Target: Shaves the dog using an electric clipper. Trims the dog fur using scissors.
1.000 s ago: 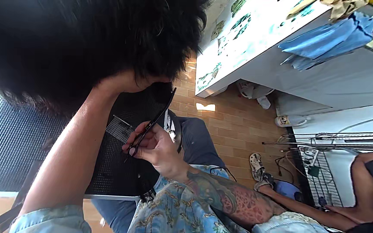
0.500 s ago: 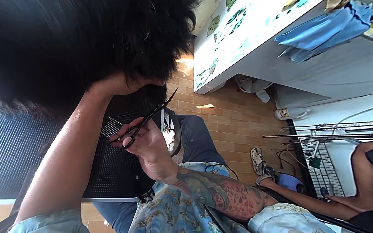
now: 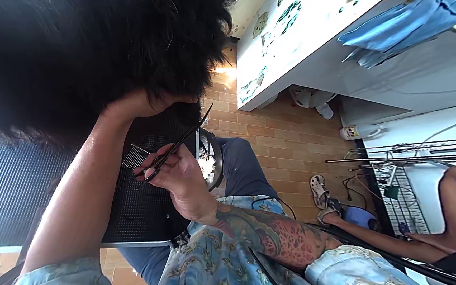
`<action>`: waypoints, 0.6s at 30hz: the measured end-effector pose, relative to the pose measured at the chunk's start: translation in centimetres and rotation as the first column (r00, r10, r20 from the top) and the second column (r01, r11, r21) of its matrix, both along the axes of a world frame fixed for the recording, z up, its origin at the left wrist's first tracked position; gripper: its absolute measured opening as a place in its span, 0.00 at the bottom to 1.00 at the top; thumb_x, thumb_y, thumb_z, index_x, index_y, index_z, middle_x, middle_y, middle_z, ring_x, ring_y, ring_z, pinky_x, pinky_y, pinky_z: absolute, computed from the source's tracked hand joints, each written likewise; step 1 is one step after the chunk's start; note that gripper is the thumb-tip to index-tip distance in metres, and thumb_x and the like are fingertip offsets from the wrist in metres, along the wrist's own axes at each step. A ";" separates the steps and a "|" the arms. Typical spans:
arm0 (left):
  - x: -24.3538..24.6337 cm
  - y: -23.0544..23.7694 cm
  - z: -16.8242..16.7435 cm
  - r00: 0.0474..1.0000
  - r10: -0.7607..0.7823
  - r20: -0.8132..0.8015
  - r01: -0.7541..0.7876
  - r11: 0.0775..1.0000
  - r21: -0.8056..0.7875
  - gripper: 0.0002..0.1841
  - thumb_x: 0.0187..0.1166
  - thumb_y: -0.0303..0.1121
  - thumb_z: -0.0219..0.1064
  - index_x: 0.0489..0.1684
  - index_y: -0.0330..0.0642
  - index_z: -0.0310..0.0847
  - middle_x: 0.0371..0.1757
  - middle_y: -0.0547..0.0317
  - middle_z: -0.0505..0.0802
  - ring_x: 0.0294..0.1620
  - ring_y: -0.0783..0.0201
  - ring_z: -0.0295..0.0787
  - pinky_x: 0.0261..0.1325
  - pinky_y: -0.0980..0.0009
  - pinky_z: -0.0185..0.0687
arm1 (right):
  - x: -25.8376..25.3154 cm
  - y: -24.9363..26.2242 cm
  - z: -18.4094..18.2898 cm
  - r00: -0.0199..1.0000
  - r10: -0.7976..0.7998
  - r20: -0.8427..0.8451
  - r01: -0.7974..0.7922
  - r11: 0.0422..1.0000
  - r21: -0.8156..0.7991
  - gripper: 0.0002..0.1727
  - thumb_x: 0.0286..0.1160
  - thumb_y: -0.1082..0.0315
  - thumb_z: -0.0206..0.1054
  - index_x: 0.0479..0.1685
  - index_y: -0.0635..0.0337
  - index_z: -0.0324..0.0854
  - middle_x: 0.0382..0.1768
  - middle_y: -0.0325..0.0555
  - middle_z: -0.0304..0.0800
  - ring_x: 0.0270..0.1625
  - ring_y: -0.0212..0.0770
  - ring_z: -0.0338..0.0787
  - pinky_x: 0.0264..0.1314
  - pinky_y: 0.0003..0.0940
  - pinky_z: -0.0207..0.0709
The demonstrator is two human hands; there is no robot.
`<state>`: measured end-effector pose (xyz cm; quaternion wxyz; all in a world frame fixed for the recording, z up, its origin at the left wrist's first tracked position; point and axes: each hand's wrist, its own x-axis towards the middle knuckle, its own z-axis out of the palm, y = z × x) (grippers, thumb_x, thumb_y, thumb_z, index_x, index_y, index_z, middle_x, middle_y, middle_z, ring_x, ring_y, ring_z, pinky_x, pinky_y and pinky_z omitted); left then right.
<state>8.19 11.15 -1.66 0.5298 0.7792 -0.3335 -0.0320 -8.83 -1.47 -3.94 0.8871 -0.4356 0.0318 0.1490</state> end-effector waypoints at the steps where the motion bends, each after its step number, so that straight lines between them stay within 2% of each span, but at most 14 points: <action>1: 0.0 0.0 0.1 1.000 -0.003 0.005 0.003 1.000 0.005 0.12 0.74 0.39 0.77 0.51 0.48 0.90 0.49 0.72 0.94 0.57 0.84 0.86 0.66 0.80 0.80 | 0.1 0.0 0.2 1.000 -0.007 -0.009 0.006 1.000 -0.029 0.27 0.64 0.87 0.75 0.61 0.68 0.66 0.48 0.63 0.90 0.50 0.55 0.96 0.59 0.50 0.91; 4: 0.0 -0.1 0.1 1.000 -0.002 0.000 0.002 1.000 0.009 0.12 0.74 0.39 0.77 0.51 0.48 0.90 0.49 0.73 0.93 0.56 0.84 0.86 0.66 0.80 0.80 | 0.1 0.0 0.4 0.998 -0.028 -0.048 0.023 0.995 -0.093 0.28 0.60 0.90 0.76 0.57 0.69 0.67 0.44 0.62 0.91 0.46 0.54 0.97 0.55 0.47 0.93; 6: 0.0 -0.1 -0.1 1.000 0.012 0.013 -0.012 0.999 0.029 0.13 0.74 0.41 0.77 0.51 0.48 0.90 0.49 0.73 0.94 0.57 0.84 0.86 0.66 0.80 0.79 | -0.1 -0.1 0.4 0.998 -0.036 -0.053 0.031 0.995 -0.094 0.27 0.61 0.89 0.75 0.58 0.69 0.67 0.45 0.63 0.91 0.47 0.55 0.97 0.56 0.47 0.93; 9: 0.0 -0.1 0.0 0.999 0.000 0.036 -0.001 1.000 0.030 0.13 0.75 0.41 0.76 0.51 0.48 0.90 0.49 0.73 0.93 0.57 0.85 0.85 0.67 0.81 0.78 | -0.5 -0.2 0.0 1.000 -0.003 -0.027 0.003 1.000 -0.024 0.25 0.69 0.80 0.74 0.62 0.68 0.65 0.49 0.63 0.89 0.53 0.56 0.95 0.63 0.53 0.90; 11: 0.0 -0.1 -0.1 1.000 -0.021 -0.001 0.021 1.000 -0.017 0.12 0.74 0.38 0.76 0.52 0.47 0.89 0.50 0.73 0.93 0.57 0.84 0.85 0.67 0.81 0.79 | -0.5 -0.3 0.1 1.000 0.013 -0.028 -0.013 1.000 -0.017 0.26 0.69 0.77 0.75 0.63 0.68 0.66 0.50 0.62 0.88 0.54 0.56 0.94 0.65 0.53 0.89; 15: -0.2 -0.2 0.2 0.999 -0.013 -0.036 0.012 1.000 -0.016 0.13 0.75 0.37 0.76 0.53 0.47 0.88 0.50 0.74 0.93 0.58 0.85 0.85 0.67 0.82 0.79 | -0.3 -0.3 0.5 1.000 0.000 -0.023 -0.002 0.994 -0.113 0.28 0.61 0.87 0.77 0.58 0.70 0.66 0.46 0.62 0.90 0.48 0.55 0.97 0.56 0.48 0.93; 18: -0.2 -0.1 0.2 1.000 -0.005 -0.005 0.005 1.000 0.002 0.12 0.75 0.38 0.76 0.52 0.47 0.89 0.49 0.73 0.93 0.57 0.86 0.85 0.67 0.82 0.78 | -0.4 -0.5 0.7 0.999 0.003 -0.048 -0.010 0.989 -0.148 0.28 0.60 0.89 0.76 0.58 0.71 0.66 0.45 0.63 0.91 0.46 0.55 0.97 0.55 0.48 0.94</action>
